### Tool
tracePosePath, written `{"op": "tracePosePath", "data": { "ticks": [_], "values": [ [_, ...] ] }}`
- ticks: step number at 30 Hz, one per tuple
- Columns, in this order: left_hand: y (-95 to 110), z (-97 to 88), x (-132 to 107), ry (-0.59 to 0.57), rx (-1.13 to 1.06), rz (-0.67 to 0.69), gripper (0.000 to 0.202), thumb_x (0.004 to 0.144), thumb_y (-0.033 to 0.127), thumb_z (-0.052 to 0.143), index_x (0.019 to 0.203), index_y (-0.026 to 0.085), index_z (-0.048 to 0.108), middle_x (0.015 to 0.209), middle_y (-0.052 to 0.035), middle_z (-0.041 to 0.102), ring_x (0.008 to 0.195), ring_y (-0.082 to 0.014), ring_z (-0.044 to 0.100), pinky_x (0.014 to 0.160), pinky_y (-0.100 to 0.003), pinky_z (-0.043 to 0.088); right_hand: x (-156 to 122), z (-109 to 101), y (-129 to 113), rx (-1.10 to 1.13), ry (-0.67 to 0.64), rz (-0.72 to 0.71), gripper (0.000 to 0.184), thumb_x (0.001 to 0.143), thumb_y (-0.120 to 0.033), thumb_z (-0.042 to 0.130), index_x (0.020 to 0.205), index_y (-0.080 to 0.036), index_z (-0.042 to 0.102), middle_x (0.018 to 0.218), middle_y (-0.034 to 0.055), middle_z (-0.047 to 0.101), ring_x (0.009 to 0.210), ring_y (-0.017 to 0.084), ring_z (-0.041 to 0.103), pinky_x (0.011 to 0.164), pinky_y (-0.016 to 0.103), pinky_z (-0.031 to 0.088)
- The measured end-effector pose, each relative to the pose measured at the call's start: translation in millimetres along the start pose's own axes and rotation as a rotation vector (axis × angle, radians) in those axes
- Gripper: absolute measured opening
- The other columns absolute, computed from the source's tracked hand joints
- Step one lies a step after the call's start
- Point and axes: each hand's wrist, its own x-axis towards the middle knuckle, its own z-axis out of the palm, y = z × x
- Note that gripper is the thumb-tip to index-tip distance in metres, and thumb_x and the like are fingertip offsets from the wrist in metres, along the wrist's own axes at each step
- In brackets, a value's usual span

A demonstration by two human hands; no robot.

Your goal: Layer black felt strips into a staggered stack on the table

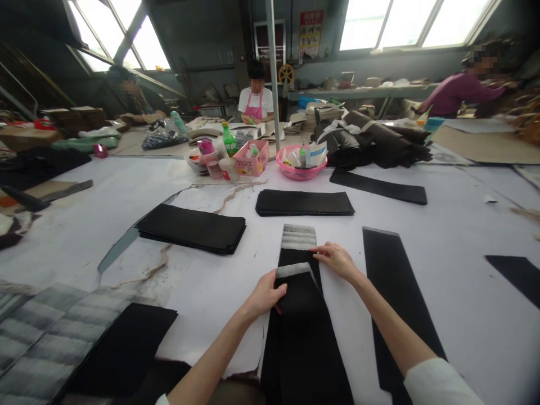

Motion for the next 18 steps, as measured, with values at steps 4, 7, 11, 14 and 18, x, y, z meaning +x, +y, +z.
{"op": "tracePosePath", "data": {
  "ticks": [4, 7, 11, 14, 18],
  "values": [
    [-13.4, 3.8, 5.8, 0.017, 0.035, -0.093, 0.033, 0.080, 0.036, 0.059, 0.104, 0.014, 0.059, 0.076, -0.0019, 0.059, 0.054, -0.0135, 0.054, 0.042, -0.023, 0.042, 5.1, 8.1, 2.9, 0.241, 0.114, 0.075, 0.033, 0.086, -0.045, 0.053, 0.097, -0.021, 0.072, 0.087, 0.0041, 0.068, 0.083, 0.019, 0.062, 0.079, 0.034, 0.047],
    [-11.8, 2.6, 4.6, -0.001, 0.014, -0.091, 0.034, 0.080, 0.039, 0.060, 0.102, 0.013, 0.059, 0.075, -0.0016, 0.059, 0.055, -0.0134, 0.054, 0.041, -0.021, 0.041, 4.9, 6.9, -1.9, 0.394, 0.196, 0.123, 0.045, 0.083, -0.055, 0.055, 0.097, -0.014, 0.067, 0.088, 0.0085, 0.069, 0.083, 0.021, 0.064, 0.077, 0.035, 0.050],
    [-7.9, 0.9, -0.3, -0.071, -0.082, -0.080, 0.037, 0.082, 0.044, 0.061, 0.105, 0.015, 0.058, 0.073, 0.0003, 0.057, 0.055, -0.0114, 0.053, 0.044, -0.020, 0.040, -14.3, 4.5, -19.4, 0.535, 0.169, 0.134, 0.056, 0.079, -0.059, 0.060, 0.114, -0.015, 0.059, 0.094, 0.0105, 0.069, 0.083, 0.022, 0.066, 0.070, 0.035, 0.054],
    [-9.2, -1.4, -4.9, -0.088, -0.118, -0.026, 0.035, 0.082, 0.045, 0.063, 0.102, 0.016, 0.060, 0.069, 0.0019, 0.054, 0.056, -0.0102, 0.051, 0.047, -0.019, 0.039, -43.5, 5.1, -36.1, 0.652, 0.038, 0.120, 0.065, 0.074, -0.051, 0.070, 0.127, -0.018, 0.051, 0.100, 0.0088, 0.069, 0.087, 0.021, 0.066, 0.076, 0.036, 0.054],
    [-11.5, -4.1, -7.7, -0.017, -0.181, -0.029, 0.042, 0.083, 0.048, 0.062, 0.110, 0.015, 0.058, 0.074, -0.0003, 0.059, 0.057, -0.0099, 0.051, 0.048, -0.020, 0.038, -94.1, 4.8, -56.8, 0.873, -0.186, 0.253, 0.064, 0.079, -0.047, 0.068, 0.133, -0.022, 0.046, 0.086, 0.0028, 0.068, 0.080, 0.021, 0.066, 0.068, 0.034, 0.054]
  ]
}}
